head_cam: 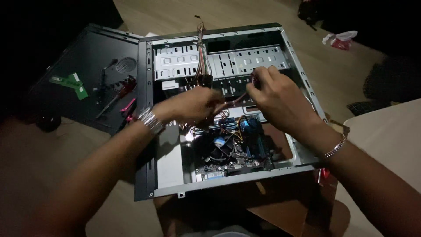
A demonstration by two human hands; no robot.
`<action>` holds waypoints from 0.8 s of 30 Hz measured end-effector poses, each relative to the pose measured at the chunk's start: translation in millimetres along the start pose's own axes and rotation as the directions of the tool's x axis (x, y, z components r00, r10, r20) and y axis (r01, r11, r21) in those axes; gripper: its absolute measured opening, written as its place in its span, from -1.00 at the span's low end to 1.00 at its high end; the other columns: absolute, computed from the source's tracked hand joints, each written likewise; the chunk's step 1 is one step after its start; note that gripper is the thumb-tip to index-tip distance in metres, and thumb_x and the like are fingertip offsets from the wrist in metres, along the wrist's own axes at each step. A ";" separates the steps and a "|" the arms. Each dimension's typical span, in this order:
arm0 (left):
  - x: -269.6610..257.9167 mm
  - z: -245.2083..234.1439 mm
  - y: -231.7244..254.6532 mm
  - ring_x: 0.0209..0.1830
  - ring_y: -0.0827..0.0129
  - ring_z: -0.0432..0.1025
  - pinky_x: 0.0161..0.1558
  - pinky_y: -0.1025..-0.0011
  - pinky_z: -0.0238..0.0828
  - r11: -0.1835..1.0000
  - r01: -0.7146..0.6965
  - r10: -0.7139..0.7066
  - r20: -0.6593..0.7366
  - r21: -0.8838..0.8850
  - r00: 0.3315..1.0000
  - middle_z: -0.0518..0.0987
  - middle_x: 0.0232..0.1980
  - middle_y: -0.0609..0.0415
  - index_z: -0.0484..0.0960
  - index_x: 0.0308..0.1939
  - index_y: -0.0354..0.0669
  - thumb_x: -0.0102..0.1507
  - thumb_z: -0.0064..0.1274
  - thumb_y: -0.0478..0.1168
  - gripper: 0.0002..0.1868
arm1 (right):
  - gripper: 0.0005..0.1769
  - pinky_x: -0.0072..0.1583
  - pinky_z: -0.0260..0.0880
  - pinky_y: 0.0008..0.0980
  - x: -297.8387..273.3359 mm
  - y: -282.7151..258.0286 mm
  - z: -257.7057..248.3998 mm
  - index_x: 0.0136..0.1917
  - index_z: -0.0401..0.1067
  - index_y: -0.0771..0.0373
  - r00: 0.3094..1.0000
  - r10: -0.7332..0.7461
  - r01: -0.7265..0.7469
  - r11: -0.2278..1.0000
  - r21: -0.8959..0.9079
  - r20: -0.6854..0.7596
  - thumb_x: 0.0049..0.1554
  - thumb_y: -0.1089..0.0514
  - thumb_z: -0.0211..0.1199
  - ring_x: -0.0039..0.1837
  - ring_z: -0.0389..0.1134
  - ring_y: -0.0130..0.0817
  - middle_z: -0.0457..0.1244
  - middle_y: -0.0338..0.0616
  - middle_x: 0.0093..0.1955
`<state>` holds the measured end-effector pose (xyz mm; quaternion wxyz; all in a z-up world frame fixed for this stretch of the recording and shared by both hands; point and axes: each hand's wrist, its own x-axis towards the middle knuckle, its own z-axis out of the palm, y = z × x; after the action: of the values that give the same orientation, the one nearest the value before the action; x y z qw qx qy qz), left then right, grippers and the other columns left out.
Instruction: Repairing a desktop computer by removing screws and organizing internal cables
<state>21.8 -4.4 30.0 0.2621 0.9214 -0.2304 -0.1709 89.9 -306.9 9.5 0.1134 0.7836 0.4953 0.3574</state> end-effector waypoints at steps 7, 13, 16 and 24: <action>66.5 12.1 -17.4 -0.11 0.04 0.52 -0.08 0.17 0.52 0.976 0.162 -0.101 0.356 -0.147 0.929 0.71 -0.02 -0.13 0.68 0.11 -0.15 0.52 -0.10 -0.04 -0.67 | -0.77 0.02 0.54 -0.23 4.6 -10.8 -33.4 0.30 0.63 0.21 0.980 -0.083 0.084 0.996 -0.003 -0.184 0.40 0.28 0.30 0.11 0.52 0.01 0.34 0.10 0.19; 103.4 58.6 -76.3 -0.13 -0.17 0.74 -0.16 -0.03 0.72 0.878 -0.335 0.279 0.203 0.343 0.939 0.80 -0.17 -0.03 0.83 -0.04 0.09 0.32 0.24 -0.11 -0.83 | -0.83 0.01 0.59 -0.16 -1.4 -7.9 -25.7 0.24 0.63 0.28 0.973 -0.094 0.112 0.991 0.074 -0.211 0.39 0.32 0.32 0.08 0.52 0.06 0.35 0.19 0.17; 60.4 18.0 -40.7 -0.23 -0.20 0.74 -0.23 -0.10 0.74 0.845 -0.168 0.218 -0.039 0.507 0.975 0.80 -0.25 -0.07 0.85 -0.08 0.05 0.39 0.19 -0.15 -0.86 | -0.85 0.02 0.61 -0.13 3.1 -10.5 -37.9 0.21 0.66 0.27 0.966 -0.078 0.111 0.986 0.123 -0.249 0.41 0.28 0.33 0.08 0.53 0.07 0.37 0.22 0.17; -77.5 -48.1 -15.9 -0.40 -0.50 0.52 -0.59 -0.21 0.41 0.945 -0.021 0.221 -0.591 0.326 0.776 0.62 -0.49 -0.25 0.75 -0.28 -0.20 0.48 0.04 -0.19 -0.70 | -0.77 0.12 0.65 -0.02 13.4 -31.9 -57.5 0.24 0.72 0.34 0.842 -0.105 0.217 0.964 0.153 -0.529 0.41 0.38 0.29 0.05 0.53 0.14 0.40 0.38 0.22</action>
<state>-16.7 67.0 74.8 0.1901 0.9379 -0.2143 0.1958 32.4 -290.1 39.9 -0.0757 0.6218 0.6062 0.4901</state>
